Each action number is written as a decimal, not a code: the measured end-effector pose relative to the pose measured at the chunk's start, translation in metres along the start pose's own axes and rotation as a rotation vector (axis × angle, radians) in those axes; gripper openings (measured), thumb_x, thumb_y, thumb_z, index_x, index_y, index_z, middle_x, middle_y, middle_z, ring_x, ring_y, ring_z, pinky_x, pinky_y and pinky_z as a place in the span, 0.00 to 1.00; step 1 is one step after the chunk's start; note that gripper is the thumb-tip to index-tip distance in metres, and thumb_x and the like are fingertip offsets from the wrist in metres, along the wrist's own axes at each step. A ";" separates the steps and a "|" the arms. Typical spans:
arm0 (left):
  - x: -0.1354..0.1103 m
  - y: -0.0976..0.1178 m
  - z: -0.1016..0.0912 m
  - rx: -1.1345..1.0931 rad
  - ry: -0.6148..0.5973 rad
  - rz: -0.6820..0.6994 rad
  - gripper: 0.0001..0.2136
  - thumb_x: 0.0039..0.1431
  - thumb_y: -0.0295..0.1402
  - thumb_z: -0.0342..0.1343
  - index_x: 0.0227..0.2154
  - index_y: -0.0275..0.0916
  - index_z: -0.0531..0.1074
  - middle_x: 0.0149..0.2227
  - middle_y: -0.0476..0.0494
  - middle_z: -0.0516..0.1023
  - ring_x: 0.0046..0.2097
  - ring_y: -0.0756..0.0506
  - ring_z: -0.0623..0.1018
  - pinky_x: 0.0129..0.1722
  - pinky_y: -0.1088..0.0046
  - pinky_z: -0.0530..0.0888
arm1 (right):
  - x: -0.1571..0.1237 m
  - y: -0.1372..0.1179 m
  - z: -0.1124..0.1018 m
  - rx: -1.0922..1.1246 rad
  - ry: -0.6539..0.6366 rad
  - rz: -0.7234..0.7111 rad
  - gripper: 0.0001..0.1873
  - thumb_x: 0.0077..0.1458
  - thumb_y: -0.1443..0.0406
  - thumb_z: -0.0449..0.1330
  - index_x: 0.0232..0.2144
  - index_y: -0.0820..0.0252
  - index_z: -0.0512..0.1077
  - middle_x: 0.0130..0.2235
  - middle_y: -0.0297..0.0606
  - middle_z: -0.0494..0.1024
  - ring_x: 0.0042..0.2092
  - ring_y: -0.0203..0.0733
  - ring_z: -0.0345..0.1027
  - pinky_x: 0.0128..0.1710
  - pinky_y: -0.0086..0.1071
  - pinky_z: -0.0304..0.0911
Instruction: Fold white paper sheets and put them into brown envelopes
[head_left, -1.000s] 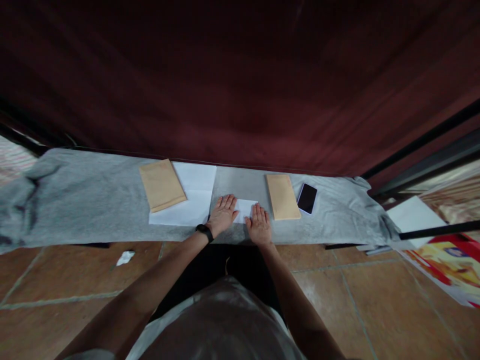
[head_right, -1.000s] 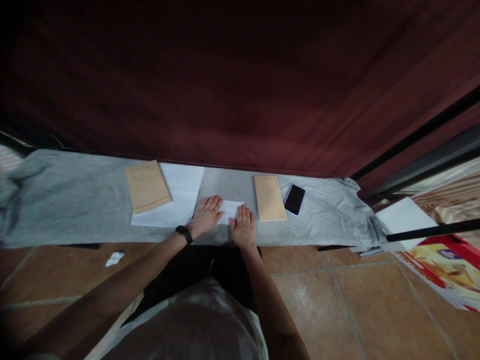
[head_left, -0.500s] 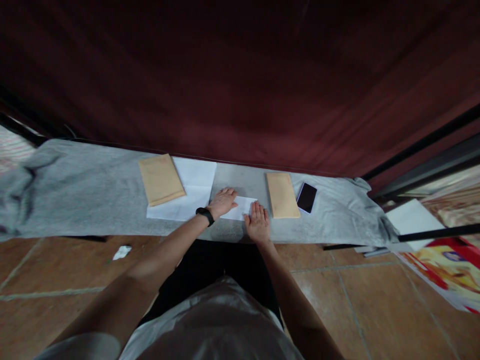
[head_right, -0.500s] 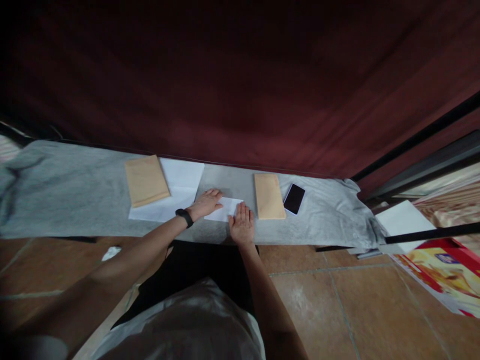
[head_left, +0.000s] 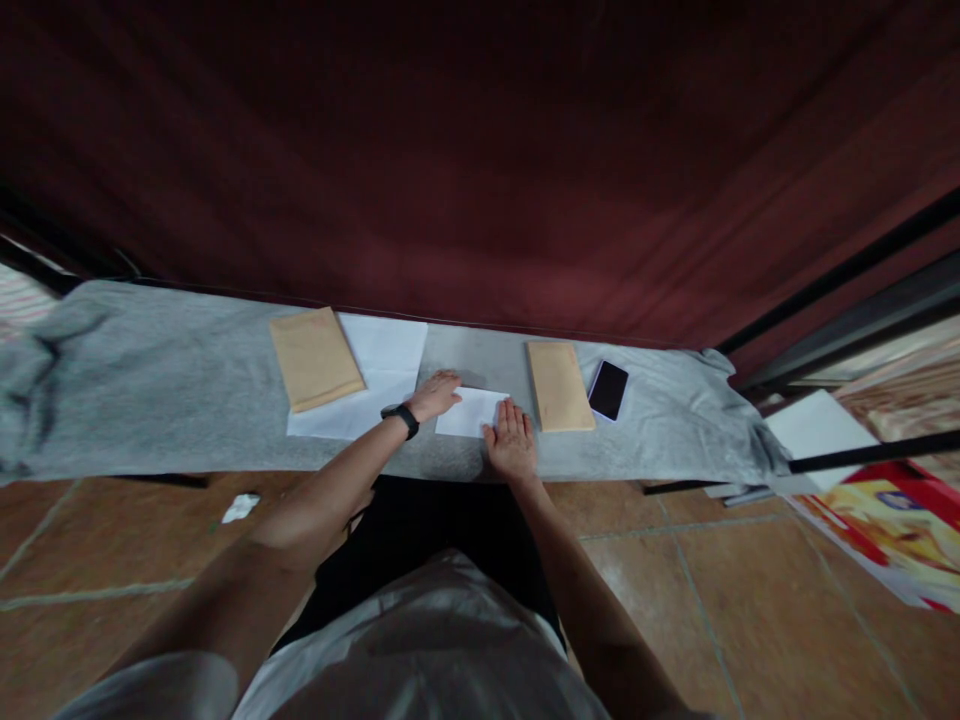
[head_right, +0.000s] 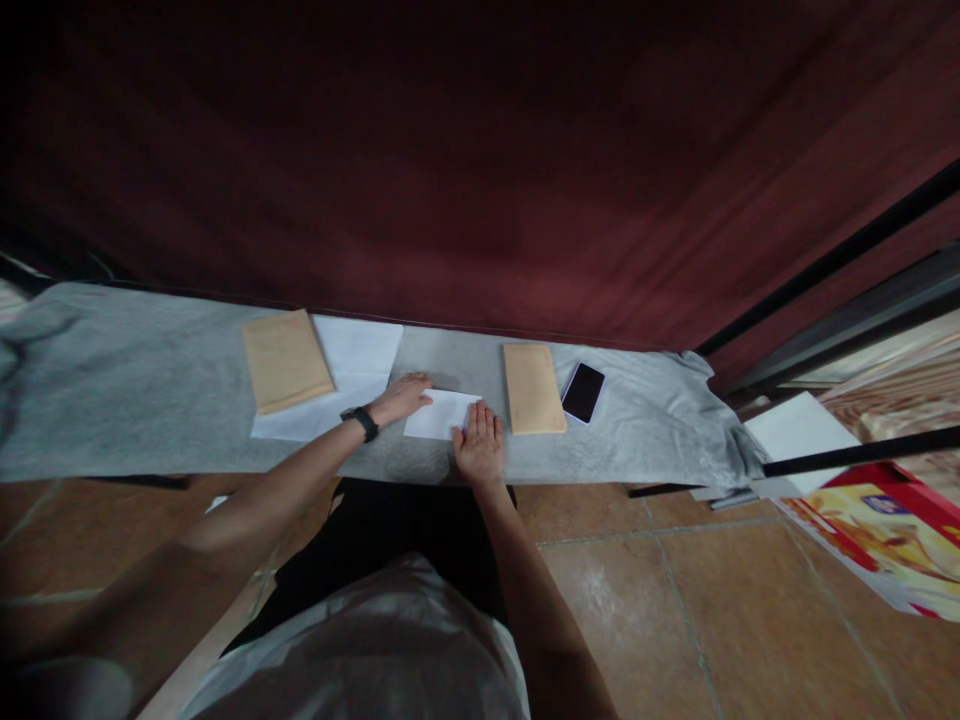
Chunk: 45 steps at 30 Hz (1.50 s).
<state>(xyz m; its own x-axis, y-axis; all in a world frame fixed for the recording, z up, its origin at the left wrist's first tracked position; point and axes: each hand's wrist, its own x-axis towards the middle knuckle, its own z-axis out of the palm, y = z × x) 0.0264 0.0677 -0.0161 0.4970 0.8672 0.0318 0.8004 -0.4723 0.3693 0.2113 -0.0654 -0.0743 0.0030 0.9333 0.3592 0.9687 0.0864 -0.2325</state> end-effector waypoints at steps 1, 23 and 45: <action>-0.003 0.000 -0.001 -0.039 -0.003 -0.030 0.10 0.56 0.29 0.58 0.41 0.38 0.77 0.48 0.38 0.81 0.53 0.40 0.77 0.55 0.66 0.70 | 0.000 0.000 0.000 0.000 -0.001 0.001 0.33 0.70 0.56 0.45 0.68 0.73 0.54 0.67 0.58 0.61 0.68 0.55 0.54 0.66 0.51 0.51; -0.123 0.042 0.007 -1.549 0.130 -0.820 0.14 0.49 0.23 0.68 0.34 0.37 0.68 0.36 0.44 0.79 0.36 0.46 0.82 0.45 0.59 0.83 | -0.034 -0.026 -0.033 0.179 -0.039 -0.168 0.36 0.58 0.76 0.48 0.69 0.60 0.56 0.71 0.43 0.55 0.71 0.46 0.48 0.68 0.48 0.52; -0.126 0.046 -0.002 -1.220 0.083 -0.400 0.19 0.50 0.50 0.64 0.30 0.37 0.74 0.27 0.50 0.77 0.28 0.48 0.75 0.27 0.74 0.69 | 0.014 -0.029 -0.050 1.170 -0.017 0.427 0.15 0.57 0.54 0.60 0.40 0.56 0.78 0.40 0.37 0.84 0.38 0.44 0.76 0.38 0.34 0.72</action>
<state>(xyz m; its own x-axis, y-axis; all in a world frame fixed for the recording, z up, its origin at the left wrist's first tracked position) 0.0003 -0.0631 -0.0016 0.2375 0.9422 -0.2365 0.0430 0.2331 0.9715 0.1961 -0.0725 -0.0172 0.2515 0.9667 0.0468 0.0885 0.0252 -0.9958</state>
